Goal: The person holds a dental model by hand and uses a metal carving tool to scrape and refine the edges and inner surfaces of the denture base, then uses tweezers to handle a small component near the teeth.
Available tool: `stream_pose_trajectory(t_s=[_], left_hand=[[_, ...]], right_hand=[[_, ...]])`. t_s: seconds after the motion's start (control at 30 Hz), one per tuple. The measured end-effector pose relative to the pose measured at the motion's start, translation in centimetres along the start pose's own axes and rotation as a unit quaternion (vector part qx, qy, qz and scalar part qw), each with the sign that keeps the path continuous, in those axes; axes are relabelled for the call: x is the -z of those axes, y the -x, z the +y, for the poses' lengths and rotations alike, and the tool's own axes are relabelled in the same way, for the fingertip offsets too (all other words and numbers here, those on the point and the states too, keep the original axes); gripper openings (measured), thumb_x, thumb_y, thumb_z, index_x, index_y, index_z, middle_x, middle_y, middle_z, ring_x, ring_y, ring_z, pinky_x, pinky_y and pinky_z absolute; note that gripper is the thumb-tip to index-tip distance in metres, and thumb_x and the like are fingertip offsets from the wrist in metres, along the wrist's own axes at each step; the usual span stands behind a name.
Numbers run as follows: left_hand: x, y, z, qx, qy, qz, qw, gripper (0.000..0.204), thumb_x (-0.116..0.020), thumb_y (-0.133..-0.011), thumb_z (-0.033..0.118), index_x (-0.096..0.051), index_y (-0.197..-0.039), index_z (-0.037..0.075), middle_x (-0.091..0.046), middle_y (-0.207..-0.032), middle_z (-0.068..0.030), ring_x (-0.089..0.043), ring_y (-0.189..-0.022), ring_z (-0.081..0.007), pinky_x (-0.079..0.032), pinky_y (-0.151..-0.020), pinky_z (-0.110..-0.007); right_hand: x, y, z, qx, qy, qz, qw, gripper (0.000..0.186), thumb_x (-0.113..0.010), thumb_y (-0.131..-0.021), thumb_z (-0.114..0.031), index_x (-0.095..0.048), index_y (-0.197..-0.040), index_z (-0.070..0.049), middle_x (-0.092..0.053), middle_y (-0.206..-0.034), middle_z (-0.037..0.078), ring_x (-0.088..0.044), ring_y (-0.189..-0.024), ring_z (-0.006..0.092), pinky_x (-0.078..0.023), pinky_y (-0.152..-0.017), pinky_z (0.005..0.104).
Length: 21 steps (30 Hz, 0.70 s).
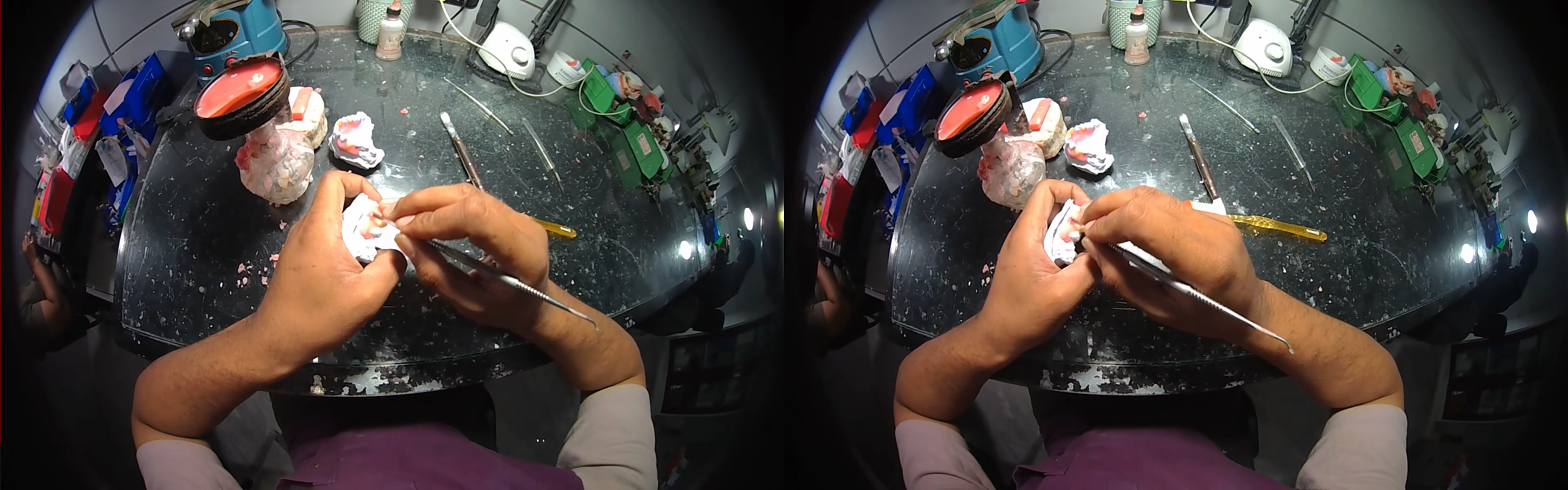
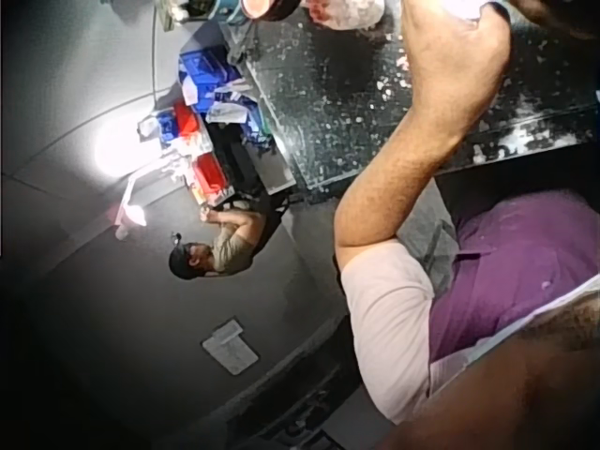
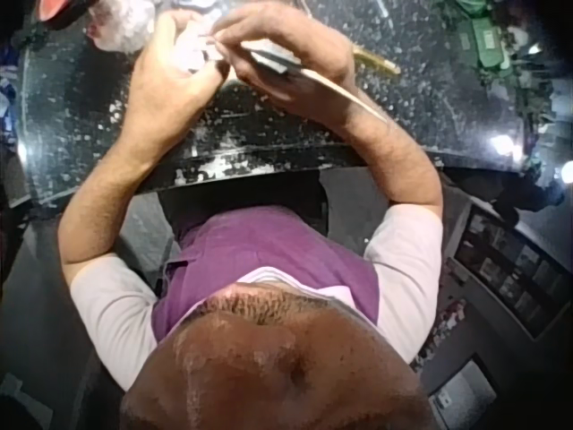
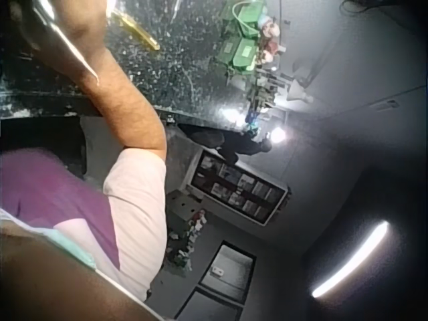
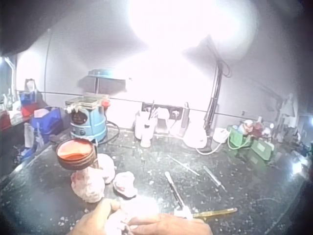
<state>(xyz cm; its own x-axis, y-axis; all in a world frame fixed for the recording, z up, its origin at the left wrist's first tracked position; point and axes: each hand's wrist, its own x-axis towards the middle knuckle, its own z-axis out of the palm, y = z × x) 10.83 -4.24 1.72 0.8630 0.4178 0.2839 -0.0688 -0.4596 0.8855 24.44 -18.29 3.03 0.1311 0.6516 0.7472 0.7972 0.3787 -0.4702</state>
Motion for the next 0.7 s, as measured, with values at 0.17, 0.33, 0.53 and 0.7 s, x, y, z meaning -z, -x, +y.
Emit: stream_pose_trajectory(t_s=[0.17,0.33,0.53,0.7], left_hand=[[0.2,0.1,0.4,0.027,0.024,-0.022,0.999,0.037,-0.071,-0.087,0.002,-0.051,-0.118,0.004,-0.056,-0.108,-0.0050,-0.054,-0.100,-0.0094,-0.048,-0.088,-0.027],[0.3,0.1,0.6,0.048,0.009,-0.027,0.998,0.037,-0.071,-0.086,0.003,-0.051,-0.117,0.004,-0.057,-0.108,-0.0050,-0.054,-0.100,-0.0096,-0.047,-0.088,-0.027],[0.2,0.1,0.3,0.010,-0.015,-0.002,1.000,0.042,-0.076,-0.085,0.010,-0.048,-0.116,0.002,-0.065,-0.101,-0.0195,-0.070,-0.094,-0.0306,-0.054,-0.082,-0.040],[0.3,0.1,0.3,0.034,0.027,-0.017,0.999,0.034,-0.071,-0.088,0.004,-0.052,-0.116,0.004,-0.056,-0.107,-0.0039,-0.053,-0.099,-0.0085,-0.047,-0.087,-0.026]], right_hand=[[0.0,0.0,-0.2,0.028,-0.006,-0.027,0.999,0.026,-0.081,-0.081,0.002,-0.067,-0.102,-0.003,-0.075,-0.104,0.012,-0.077,-0.089,0.0254,-0.061,-0.074,0.0323],[0.0,-0.1,-0.4,-0.002,-0.027,-0.024,0.999,0.025,-0.080,-0.081,0.003,-0.067,-0.101,-0.003,-0.075,-0.103,0.012,-0.077,-0.088,0.0257,-0.062,-0.074,0.0325],[0.0,-0.2,-0.7,-0.006,-0.019,-0.027,0.999,0.023,-0.080,-0.082,0.003,-0.067,-0.100,-0.002,-0.075,-0.104,0.012,-0.077,-0.090,0.0258,-0.062,-0.077,0.0326],[-0.1,0.0,-0.2,0.009,-0.037,-0.036,0.999,0.025,-0.079,-0.082,0.003,-0.066,-0.103,-0.003,-0.074,-0.104,0.011,-0.076,-0.090,0.0257,-0.061,-0.074,0.0333]])
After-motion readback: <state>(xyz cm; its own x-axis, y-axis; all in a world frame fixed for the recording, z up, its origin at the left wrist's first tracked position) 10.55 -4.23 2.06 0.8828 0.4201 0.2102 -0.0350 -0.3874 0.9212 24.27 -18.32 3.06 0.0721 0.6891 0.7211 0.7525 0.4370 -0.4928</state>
